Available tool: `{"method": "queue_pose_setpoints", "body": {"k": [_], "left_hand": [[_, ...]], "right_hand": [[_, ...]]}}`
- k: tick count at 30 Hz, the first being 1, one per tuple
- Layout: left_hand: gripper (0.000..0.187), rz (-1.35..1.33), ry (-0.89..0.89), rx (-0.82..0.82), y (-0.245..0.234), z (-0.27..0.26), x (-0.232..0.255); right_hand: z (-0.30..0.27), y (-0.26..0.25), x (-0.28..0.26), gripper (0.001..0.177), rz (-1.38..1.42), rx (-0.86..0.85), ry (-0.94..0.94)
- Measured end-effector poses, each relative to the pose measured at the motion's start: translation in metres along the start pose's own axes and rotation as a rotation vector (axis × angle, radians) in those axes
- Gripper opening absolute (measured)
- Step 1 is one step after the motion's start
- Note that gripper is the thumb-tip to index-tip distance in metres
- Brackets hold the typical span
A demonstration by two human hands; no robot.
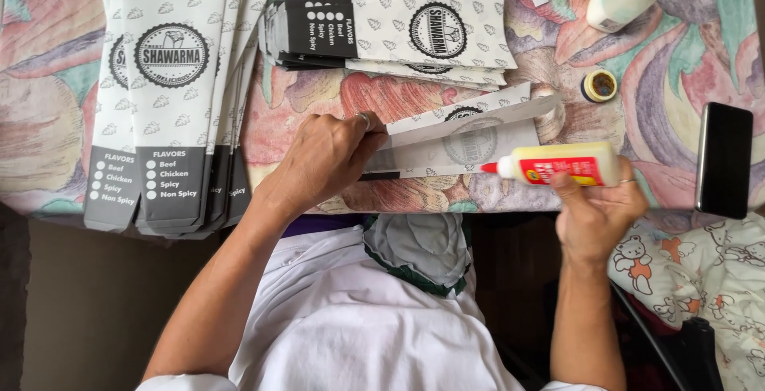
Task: The person assembles paper food sleeves by hand, applying liquid glue to the edge of each flat sheet and pressing the sides together to form a conical shape, handling them one at a time on a table.
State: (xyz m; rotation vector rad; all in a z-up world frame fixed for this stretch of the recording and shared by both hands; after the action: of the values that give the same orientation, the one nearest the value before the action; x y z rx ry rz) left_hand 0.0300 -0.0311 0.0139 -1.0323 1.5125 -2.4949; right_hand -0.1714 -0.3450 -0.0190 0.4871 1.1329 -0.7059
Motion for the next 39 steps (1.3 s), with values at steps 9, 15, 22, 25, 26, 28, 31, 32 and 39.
{"method": "queue_pose_setpoints", "body": {"k": [9, 15, 22, 25, 26, 28, 31, 32, 39], "left_hand": [[0.014, -0.144, -0.138, -0.092, 0.001, 0.015, -0.016], [0.011, -0.178, -0.17, -0.109, -0.001, 0.019, -0.016], [0.011, -0.106, -0.112, -0.071, -0.001, 0.012, -0.006], [0.038, -0.081, 0.071, 0.09, 0.003, -0.005, 0.016], [0.038, -0.087, 0.075, 0.094, 0.001, -0.009, 0.017], [0.029, -0.022, 0.115, -0.03, 0.0, -0.017, 0.021], [0.014, 0.042, 0.141, -0.017, -0.007, -0.029, 0.012], [0.014, 0.046, 0.14, -0.02, -0.007, -0.032, 0.01], [0.019, -0.014, 0.154, 0.158, -0.034, -0.055, 0.015]], "right_hand": [[-0.035, 0.1, 0.011, 0.042, 0.101, -0.202, -0.008], [-0.049, 0.157, -0.004, 0.037, 0.156, -0.306, -0.033], [-0.025, 0.136, -0.028, 0.029, 0.609, -0.11, 0.242], [0.013, 0.054, -0.026, 0.005, 0.451, -0.085, 0.091], [0.023, 0.041, -0.029, 0.005, 0.444, -0.085, 0.086], [0.041, 0.003, -0.031, 0.04, 0.166, 0.18, 0.189], [0.062, -0.04, -0.002, 0.023, -0.122, 0.167, 0.223], [0.064, -0.04, 0.001, 0.023, -0.117, 0.167, 0.226], [0.05, 0.002, -0.043, 0.027, -1.06, -0.157, -0.533]]}}
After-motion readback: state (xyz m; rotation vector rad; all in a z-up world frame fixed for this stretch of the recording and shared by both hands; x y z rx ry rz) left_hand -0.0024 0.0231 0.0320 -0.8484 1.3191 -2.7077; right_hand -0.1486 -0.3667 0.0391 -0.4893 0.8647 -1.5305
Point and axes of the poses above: each hand's wrist, its own z-axis towards the middle knuckle, its own y-axis out of the palm, x = y × z, the point moved 4 cm from there along z, towards the middle knuckle, and after that the axes turned 1 degree about y, right-handed, at the moved point
